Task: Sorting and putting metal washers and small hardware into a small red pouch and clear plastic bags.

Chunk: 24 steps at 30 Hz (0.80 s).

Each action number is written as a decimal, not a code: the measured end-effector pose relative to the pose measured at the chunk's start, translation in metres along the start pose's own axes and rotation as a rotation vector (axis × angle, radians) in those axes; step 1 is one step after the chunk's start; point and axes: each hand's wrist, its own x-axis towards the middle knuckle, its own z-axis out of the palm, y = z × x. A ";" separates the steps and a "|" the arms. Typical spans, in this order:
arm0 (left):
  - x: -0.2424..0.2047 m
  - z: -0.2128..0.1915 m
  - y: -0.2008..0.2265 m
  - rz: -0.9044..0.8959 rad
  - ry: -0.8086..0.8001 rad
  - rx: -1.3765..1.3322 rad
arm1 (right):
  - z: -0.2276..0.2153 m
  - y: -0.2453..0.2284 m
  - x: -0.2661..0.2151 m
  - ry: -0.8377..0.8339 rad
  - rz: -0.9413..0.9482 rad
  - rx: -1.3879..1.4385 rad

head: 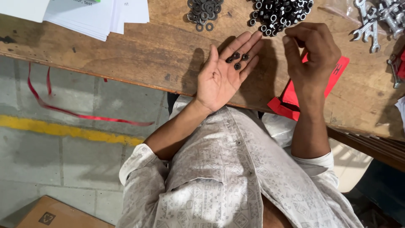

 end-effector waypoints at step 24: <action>-0.002 0.004 0.002 0.082 -0.029 0.021 | 0.021 0.001 0.002 -0.135 0.118 -0.165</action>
